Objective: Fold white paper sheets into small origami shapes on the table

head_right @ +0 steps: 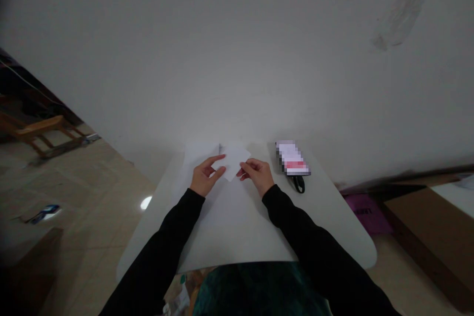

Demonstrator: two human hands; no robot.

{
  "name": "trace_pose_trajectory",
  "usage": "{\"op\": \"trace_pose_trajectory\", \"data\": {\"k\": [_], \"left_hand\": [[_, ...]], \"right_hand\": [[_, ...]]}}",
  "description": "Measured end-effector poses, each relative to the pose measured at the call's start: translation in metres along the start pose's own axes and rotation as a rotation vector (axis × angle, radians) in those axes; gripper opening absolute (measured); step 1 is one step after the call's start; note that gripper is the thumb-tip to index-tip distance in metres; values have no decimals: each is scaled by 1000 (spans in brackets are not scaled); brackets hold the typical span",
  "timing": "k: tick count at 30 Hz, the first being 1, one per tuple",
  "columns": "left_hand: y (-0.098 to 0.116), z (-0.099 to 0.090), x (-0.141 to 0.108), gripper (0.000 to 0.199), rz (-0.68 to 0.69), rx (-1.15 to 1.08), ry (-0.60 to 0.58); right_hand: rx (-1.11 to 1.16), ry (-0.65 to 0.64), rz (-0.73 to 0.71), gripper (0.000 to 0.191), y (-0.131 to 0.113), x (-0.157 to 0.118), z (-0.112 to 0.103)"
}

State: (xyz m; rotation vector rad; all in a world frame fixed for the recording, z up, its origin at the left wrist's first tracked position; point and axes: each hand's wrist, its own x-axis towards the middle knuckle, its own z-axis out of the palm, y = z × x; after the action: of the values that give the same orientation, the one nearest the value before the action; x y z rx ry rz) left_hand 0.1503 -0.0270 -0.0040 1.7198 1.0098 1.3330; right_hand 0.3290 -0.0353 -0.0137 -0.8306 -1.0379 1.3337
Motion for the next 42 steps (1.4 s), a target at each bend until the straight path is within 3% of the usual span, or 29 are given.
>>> {"op": "trace_pose_trajectory", "data": {"k": [6,12,16,19,22,25,28,31,34,37,42], "left_hand": [[-5,-1,1,62,-7,-10,-93],[-6,1,0,51,22,-41,-84],[-8,5,-2,39,-7,-5,32],[-10,8,-2,32,-47,8,179],[-8,9,-2,32,-38,35,252],[-4,11,-5,36,-7,76,208],[3,14,-12,41,-46,103,171],[16,13,-27,41,-85,142,145],[31,11,-50,34,83,345,96],[42,14,-74,57,226,498,88],[49,27,-94,10,209,558,295]], "right_hand": [[50,90,6,24,-2,4,-7],[23,81,-30,22,-3,3,-7],[-35,89,-66,23,3,3,-6],[-240,169,-313,42,7,1,-6],[-672,225,-642,60,7,-4,-5],[-1038,199,-846,42,3,-10,-6],[-1168,167,-998,27,-1,-13,-9],[-1192,151,-1092,28,-8,-20,-13],[-1254,120,-1133,28,-14,-37,-15],[-1311,124,-1171,23,-17,-58,-14],[-1427,42,-1200,22,-13,-85,-16]]}}
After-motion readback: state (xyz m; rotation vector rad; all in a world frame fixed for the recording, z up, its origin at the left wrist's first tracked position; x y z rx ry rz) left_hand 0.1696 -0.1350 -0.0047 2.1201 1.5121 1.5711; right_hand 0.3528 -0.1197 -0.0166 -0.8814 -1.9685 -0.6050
